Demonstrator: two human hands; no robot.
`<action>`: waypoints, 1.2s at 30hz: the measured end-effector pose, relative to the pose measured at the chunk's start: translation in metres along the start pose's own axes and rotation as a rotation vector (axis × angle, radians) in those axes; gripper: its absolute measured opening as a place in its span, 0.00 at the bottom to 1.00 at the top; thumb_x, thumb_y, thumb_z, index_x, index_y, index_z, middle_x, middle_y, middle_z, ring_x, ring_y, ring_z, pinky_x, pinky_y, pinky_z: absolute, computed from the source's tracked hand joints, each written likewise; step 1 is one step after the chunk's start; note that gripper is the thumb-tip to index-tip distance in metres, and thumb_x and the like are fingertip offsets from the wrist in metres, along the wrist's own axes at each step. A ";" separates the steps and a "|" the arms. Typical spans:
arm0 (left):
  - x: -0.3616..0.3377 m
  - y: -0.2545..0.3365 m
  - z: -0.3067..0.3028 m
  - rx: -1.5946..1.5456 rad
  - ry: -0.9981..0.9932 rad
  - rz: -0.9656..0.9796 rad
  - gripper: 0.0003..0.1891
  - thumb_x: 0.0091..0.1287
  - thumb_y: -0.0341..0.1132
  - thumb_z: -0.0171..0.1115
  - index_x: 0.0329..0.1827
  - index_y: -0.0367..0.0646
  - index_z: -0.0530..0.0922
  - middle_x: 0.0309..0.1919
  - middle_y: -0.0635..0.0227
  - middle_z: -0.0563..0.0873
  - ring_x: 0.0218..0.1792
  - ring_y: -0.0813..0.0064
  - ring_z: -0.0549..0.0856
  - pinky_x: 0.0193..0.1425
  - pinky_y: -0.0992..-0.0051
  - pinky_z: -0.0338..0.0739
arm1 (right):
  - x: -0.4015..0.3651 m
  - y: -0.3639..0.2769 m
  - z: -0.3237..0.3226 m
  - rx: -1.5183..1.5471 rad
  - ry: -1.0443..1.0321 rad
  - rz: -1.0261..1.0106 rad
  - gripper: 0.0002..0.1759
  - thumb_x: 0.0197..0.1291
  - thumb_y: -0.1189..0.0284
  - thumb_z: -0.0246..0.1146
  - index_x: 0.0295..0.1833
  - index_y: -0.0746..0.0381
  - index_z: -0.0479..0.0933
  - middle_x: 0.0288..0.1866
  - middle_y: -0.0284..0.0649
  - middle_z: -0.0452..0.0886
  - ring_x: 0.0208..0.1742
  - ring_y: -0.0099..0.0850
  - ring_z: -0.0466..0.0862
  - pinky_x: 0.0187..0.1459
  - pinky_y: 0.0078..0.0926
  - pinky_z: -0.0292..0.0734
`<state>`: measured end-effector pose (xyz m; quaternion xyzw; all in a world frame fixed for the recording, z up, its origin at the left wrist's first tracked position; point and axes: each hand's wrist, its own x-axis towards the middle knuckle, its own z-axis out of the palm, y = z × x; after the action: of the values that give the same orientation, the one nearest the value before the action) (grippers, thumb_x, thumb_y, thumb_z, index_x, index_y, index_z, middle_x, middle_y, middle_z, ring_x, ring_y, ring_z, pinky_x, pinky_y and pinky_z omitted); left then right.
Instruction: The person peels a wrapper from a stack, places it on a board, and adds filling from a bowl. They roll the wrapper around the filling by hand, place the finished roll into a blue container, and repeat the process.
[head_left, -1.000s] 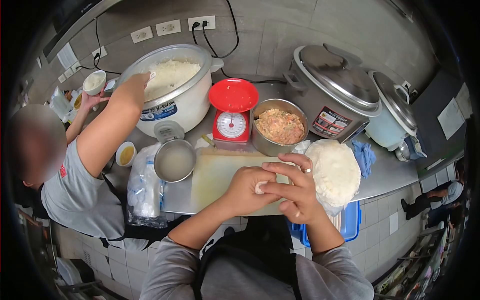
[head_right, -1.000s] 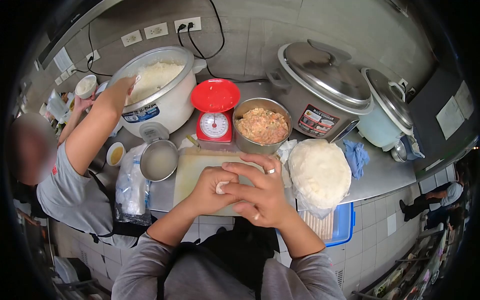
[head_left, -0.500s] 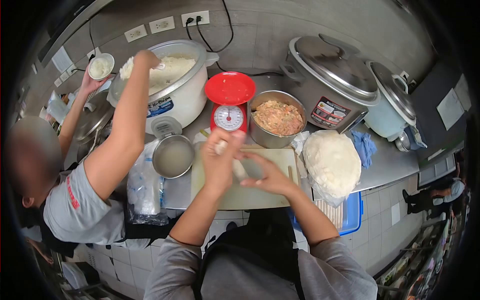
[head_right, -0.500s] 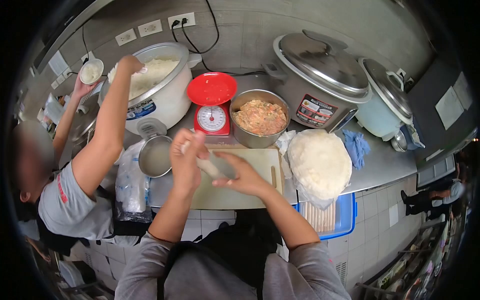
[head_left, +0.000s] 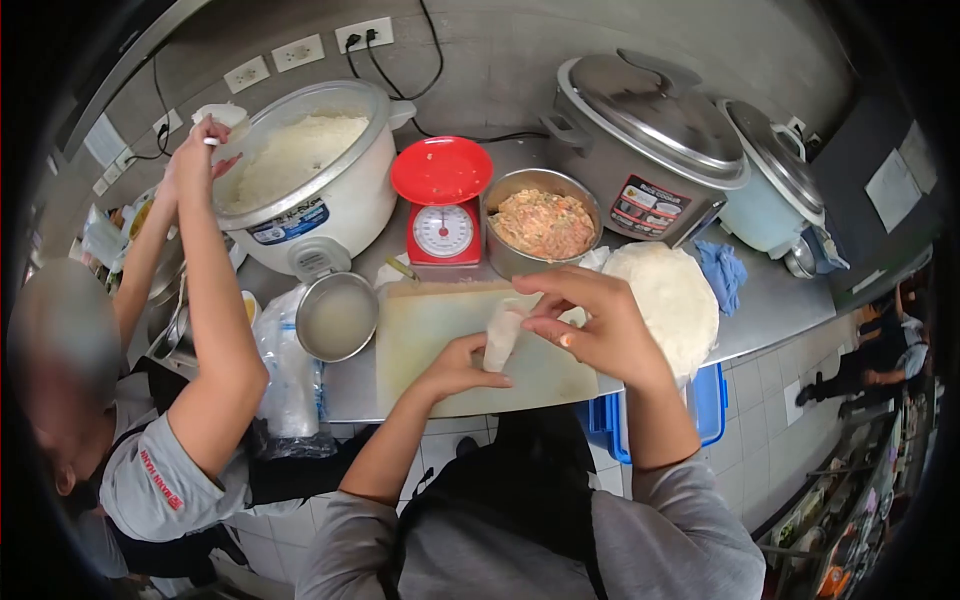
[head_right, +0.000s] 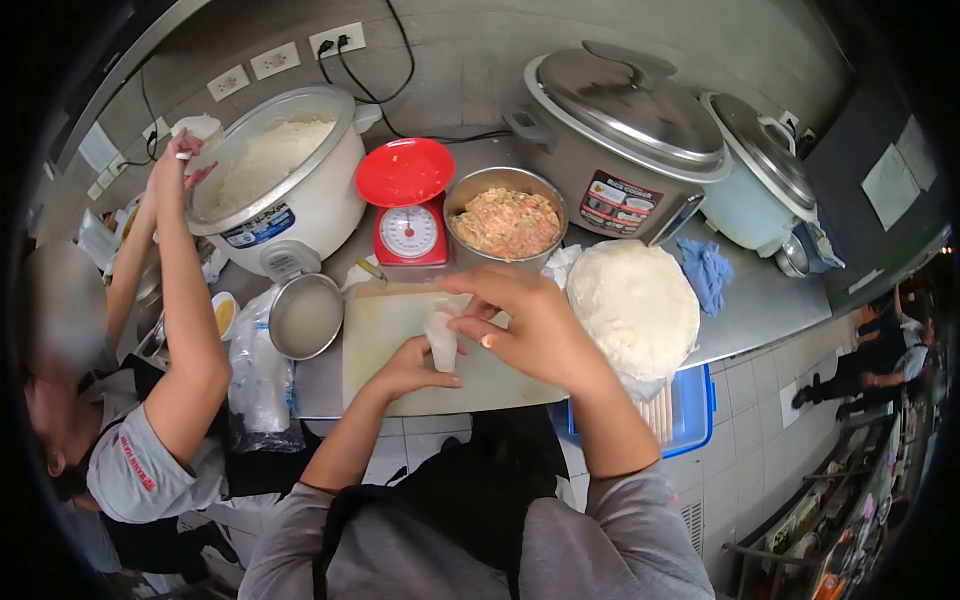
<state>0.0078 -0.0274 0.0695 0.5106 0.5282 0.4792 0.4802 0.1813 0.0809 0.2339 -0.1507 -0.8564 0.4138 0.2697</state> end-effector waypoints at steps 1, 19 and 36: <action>0.003 0.006 0.004 -0.113 0.044 0.012 0.16 0.55 0.29 0.74 0.46 0.39 0.80 0.41 0.70 0.84 0.42 0.81 0.82 0.46 0.79 0.78 | -0.004 0.001 0.010 0.014 0.073 -0.031 0.19 0.50 0.81 0.70 0.51 0.64 0.81 0.39 0.43 0.84 0.38 0.37 0.85 0.40 0.30 0.80; 0.001 0.069 0.036 0.040 0.441 0.487 0.08 0.50 0.27 0.73 0.28 0.40 0.80 0.23 0.67 0.84 0.26 0.82 0.81 0.31 0.78 0.75 | -0.029 0.019 0.058 -0.606 0.193 -0.529 0.14 0.49 0.57 0.65 0.38 0.54 0.80 0.61 0.41 0.77 0.58 0.44 0.74 0.57 0.51 0.63; 0.004 0.082 0.032 -0.075 0.173 0.381 0.10 0.52 0.25 0.69 0.21 0.39 0.74 0.19 0.72 0.78 0.24 0.86 0.76 0.29 0.80 0.71 | -0.011 0.036 0.026 -0.334 0.023 -0.613 0.23 0.68 0.51 0.50 0.40 0.52 0.86 0.59 0.42 0.80 0.59 0.46 0.74 0.63 0.44 0.60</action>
<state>0.0460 -0.0210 0.1488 0.5400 0.4430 0.6228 0.3525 0.1765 0.0811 0.1888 0.0671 -0.9146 0.1661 0.3626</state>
